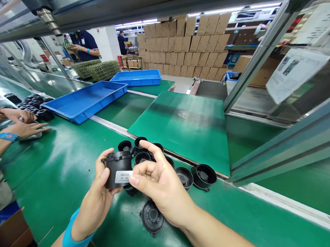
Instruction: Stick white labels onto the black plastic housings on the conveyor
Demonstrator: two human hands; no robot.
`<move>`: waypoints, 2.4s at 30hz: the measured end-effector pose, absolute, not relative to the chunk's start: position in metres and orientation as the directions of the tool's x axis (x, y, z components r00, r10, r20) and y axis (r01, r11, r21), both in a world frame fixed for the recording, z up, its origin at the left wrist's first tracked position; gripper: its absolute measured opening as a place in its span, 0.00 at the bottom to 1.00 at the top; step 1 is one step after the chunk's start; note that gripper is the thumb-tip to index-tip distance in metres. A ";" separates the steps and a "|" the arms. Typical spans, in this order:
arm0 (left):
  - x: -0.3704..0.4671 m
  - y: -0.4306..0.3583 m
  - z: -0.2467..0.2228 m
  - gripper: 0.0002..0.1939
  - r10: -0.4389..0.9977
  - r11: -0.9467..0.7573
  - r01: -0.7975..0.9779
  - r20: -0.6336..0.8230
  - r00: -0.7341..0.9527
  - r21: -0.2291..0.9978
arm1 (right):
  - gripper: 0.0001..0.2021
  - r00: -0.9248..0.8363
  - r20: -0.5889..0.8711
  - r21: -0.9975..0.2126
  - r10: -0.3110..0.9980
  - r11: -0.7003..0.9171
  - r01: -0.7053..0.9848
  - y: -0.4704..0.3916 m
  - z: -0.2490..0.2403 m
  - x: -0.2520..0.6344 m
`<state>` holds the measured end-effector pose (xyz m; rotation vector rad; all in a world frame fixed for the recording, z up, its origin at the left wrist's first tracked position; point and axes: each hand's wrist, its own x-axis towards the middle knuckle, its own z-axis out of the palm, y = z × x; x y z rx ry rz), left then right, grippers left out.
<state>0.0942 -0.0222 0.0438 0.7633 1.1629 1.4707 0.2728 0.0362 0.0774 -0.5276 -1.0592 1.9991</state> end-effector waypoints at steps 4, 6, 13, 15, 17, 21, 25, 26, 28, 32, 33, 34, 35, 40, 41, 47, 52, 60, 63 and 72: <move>0.094 -0.024 0.041 0.30 0.974 0.039 -0.312 -0.106 -0.199 0.949 | 0.42 -0.641 -0.040 -0.808 0.766 -0.402 -0.430 0.036 0.075 0.270; 0.094 -0.025 0.042 0.31 0.978 0.045 -0.291 -0.101 -0.183 0.956 | 0.43 -0.643 -0.050 -0.811 0.764 -0.407 -0.420 0.036 0.074 0.270; 0.092 -0.025 0.042 0.32 0.983 0.016 -0.281 -0.067 -0.172 0.960 | 0.39 -0.635 -0.024 -0.852 0.772 -0.348 -0.392 0.036 0.068 0.270; 0.093 -0.026 0.043 0.32 0.983 0.007 -0.293 -0.060 -0.172 0.956 | 0.38 -0.634 -0.017 -0.859 0.773 -0.336 -0.386 0.036 0.068 0.270; 0.094 -0.026 0.044 0.32 0.983 0.003 -0.298 -0.058 -0.174 0.954 | 0.37 -0.634 -0.016 -0.861 0.773 -0.333 -0.384 0.036 0.068 0.270; 0.096 -0.026 0.046 0.32 0.983 0.009 -0.301 -0.065 -0.174 0.954 | 0.37 -0.634 -0.015 -0.861 0.773 -0.332 -0.385 0.036 0.068 0.270; 0.096 -0.025 0.046 0.32 0.984 0.011 -0.301 -0.063 -0.164 0.953 | 0.37 -0.627 -0.015 -0.857 0.779 -0.333 -0.393 0.035 0.068 0.269; 0.096 -0.025 0.047 0.32 0.984 0.010 -0.304 -0.063 -0.165 0.953 | 0.37 -0.626 -0.016 -0.857 0.779 -0.333 -0.393 0.035 0.068 0.269; 0.097 -0.026 0.048 0.31 0.981 0.004 -0.316 -0.065 -0.182 0.949 | 0.37 -0.623 -0.018 -0.857 0.782 -0.333 -0.394 0.035 0.068 0.269; 0.101 -0.026 0.050 0.31 0.976 0.005 -0.336 -0.078 -0.204 0.942 | 0.37 -0.618 -0.022 -0.856 0.786 -0.334 -0.394 0.034 0.068 0.269; 0.102 -0.026 0.050 0.31 0.975 0.004 -0.340 -0.080 -0.209 0.940 | 0.37 -0.617 -0.023 -0.855 0.787 -0.335 -0.395 0.035 0.068 0.269; 0.102 -0.026 0.051 0.30 0.973 0.001 -0.346 -0.081 -0.217 0.938 | 0.37 -0.617 -0.024 -0.855 0.787 -0.335 -0.395 0.035 0.068 0.269; 0.103 -0.026 0.051 0.30 0.970 -0.004 -0.354 -0.082 -0.227 0.935 | 0.37 -0.616 -0.024 -0.856 0.787 -0.335 -0.395 0.035 0.068 0.269; 0.100 -0.025 0.045 0.28 0.975 -0.027 -0.357 -0.055 -0.217 0.934 | 0.36 -0.617 -0.036 -0.860 0.786 -0.338 -0.381 0.034 0.069 0.268; 0.098 -0.025 0.043 0.28 0.978 -0.029 -0.350 -0.047 -0.205 0.936 | 0.36 -0.616 -0.037 -0.860 0.787 -0.339 -0.381 0.034 0.069 0.268; 0.094 -0.025 0.038 0.27 0.981 -0.050 -0.319 -0.013 -0.192 0.946 | 0.36 -0.621 -0.028 -0.863 0.783 -0.332 -0.380 0.034 0.068 0.268; 0.095 -0.024 0.038 0.26 0.985 -0.054 -0.306 0.001 -0.172 0.950 | 0.35 -0.620 -0.029 -0.857 0.784 -0.339 -0.389 0.034 0.068 0.268; 0.093 -0.025 0.039 0.30 0.981 -0.070 -0.226 0.026 -0.190 0.972 | 0.37 -0.613 -0.039 -0.853 0.789 -0.346 -0.392 0.035 0.067 0.268; 0.094 -0.025 0.039 0.31 0.978 -0.101 -0.203 0.060 -0.199 0.974 | 0.37 -0.615 -0.045 -0.852 0.788 -0.351 -0.387 0.035 0.068 0.268; 0.095 -0.027 0.041 0.37 0.970 -0.112 -0.208 0.061 -0.236 0.972 | 0.35 -0.513 -0.035 -0.844 0.858 -0.300 -0.445 0.034 0.064 0.265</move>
